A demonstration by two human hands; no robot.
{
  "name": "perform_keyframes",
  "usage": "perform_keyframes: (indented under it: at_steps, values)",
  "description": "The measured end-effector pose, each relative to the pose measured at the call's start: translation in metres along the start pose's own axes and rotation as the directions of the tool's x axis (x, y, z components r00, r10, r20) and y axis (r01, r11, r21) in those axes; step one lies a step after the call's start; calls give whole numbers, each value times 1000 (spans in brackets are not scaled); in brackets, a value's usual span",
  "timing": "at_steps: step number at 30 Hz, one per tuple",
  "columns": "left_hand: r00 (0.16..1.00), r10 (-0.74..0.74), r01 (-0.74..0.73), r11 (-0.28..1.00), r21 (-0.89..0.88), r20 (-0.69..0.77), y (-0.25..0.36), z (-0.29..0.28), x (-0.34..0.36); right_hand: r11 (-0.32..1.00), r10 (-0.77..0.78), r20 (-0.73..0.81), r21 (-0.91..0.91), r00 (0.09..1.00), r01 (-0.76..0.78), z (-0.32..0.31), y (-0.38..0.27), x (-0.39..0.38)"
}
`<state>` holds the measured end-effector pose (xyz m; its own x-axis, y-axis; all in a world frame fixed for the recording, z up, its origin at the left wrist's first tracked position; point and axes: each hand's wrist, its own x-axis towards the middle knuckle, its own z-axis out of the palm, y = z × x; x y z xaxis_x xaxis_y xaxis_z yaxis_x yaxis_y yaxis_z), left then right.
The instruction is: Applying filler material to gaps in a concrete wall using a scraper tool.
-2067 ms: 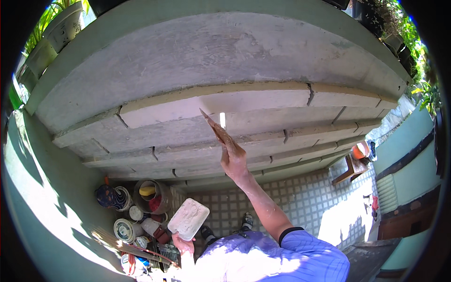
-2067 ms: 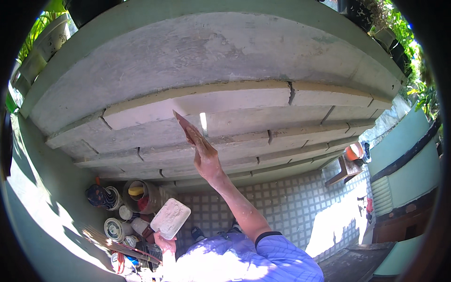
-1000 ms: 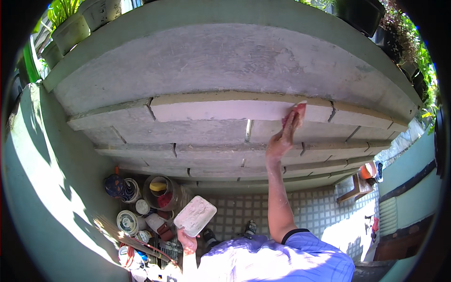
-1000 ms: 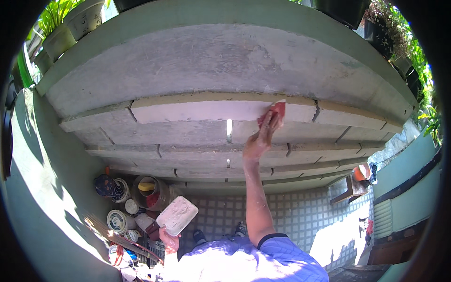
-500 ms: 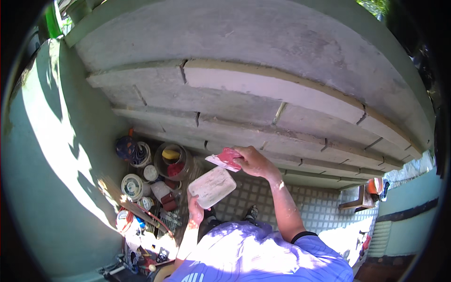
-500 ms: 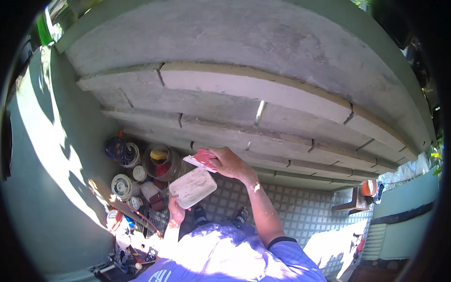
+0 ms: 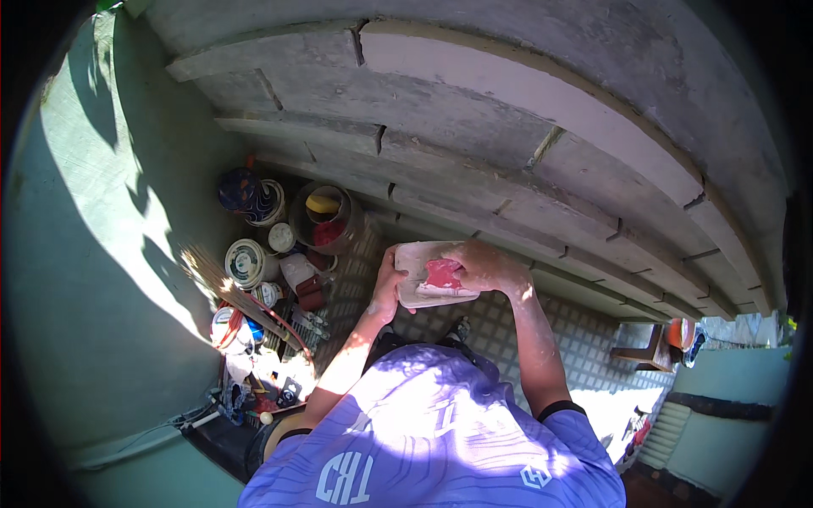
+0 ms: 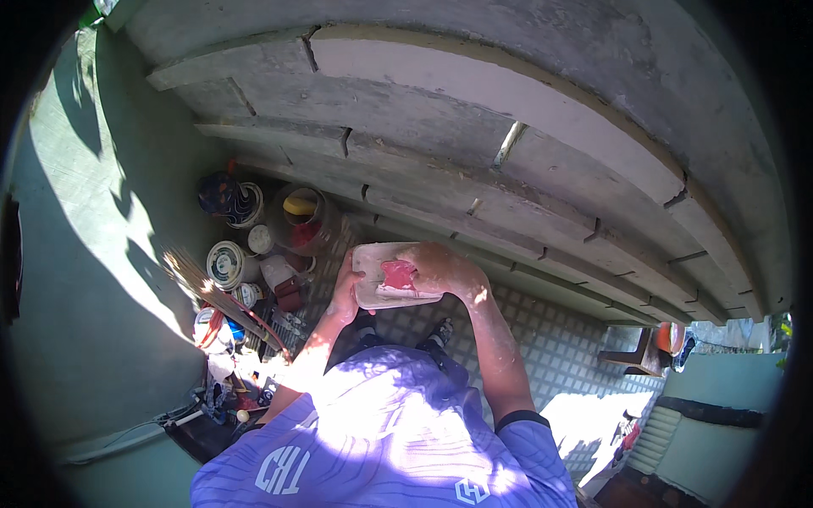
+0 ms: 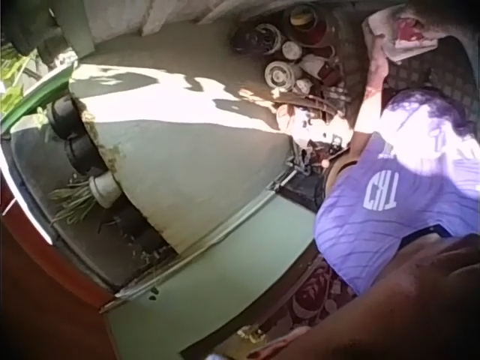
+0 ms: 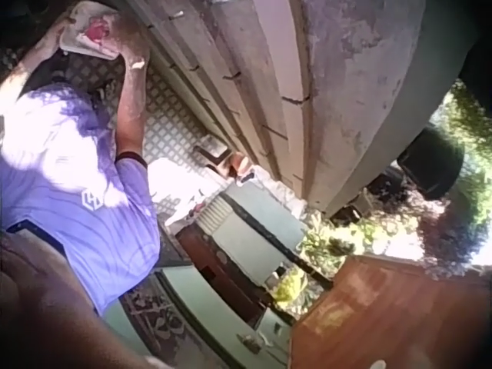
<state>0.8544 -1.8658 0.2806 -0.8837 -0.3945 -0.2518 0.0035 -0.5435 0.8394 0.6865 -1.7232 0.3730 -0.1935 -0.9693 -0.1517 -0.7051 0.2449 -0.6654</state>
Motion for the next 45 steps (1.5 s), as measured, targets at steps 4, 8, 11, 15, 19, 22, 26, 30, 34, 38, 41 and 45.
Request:
perform_keyframes:
  at_steps: [4, 8, 11, 15, 19, 22, 26, 30, 34, 38, 41, 45]
  values:
    - [999, -52, 52, 997, -50, 9, -12, 5, -4, 1000, -10, 137, 13, 991, 9, 3, 28, 0]
    - [990, -141, 142, 989, -41, 24, -13, 19, -5, 993, -29, 343, 113, 939, -11, -8, 49, 3]
    - [986, -156, 160, 985, -68, 50, -14, 26, -8, 959, -21, 380, 270, 925, -89, -16, 62, -1]
    - [990, -133, 136, 988, -68, 38, -26, 21, -5, 842, -7, 436, 489, 900, -230, -25, 75, -10]
    - [994, -107, 107, 994, -24, 20, -30, 14, -11, 567, -41, 192, 813, 981, -135, -37, 85, -35]
    - [996, -92, 92, 996, -16, -17, -34, 3, -18, 420, 40, -103, 904, 994, 77, -28, 89, -53]
    - [993, -95, 93, 995, -26, -73, -38, -17, -29, 684, 238, -711, 606, 661, 406, -39, 37, -54]
    - [995, -62, 58, 997, -56, -75, -36, -27, -32, 961, -268, -958, -258, 104, 97, -68, 8, -45]
    - [996, -57, 53, 997, -62, -74, -28, -37, -33, 733, -547, -827, -548, 131, -402, -79, 35, -11]
    - [996, -34, 27, 996, -83, -77, -22, -49, -34, 704, -455, -862, -503, 225, -501, -57, 92, 26]
    - [994, -20, 7, 992, -123, -104, -21, -68, -35, 809, -346, -829, -500, 439, -308, -8, 92, 38]
    - [986, -22, -1, 991, -137, -165, -19, -82, -42, 866, -373, -861, -457, 345, -204, -3, 47, 28]
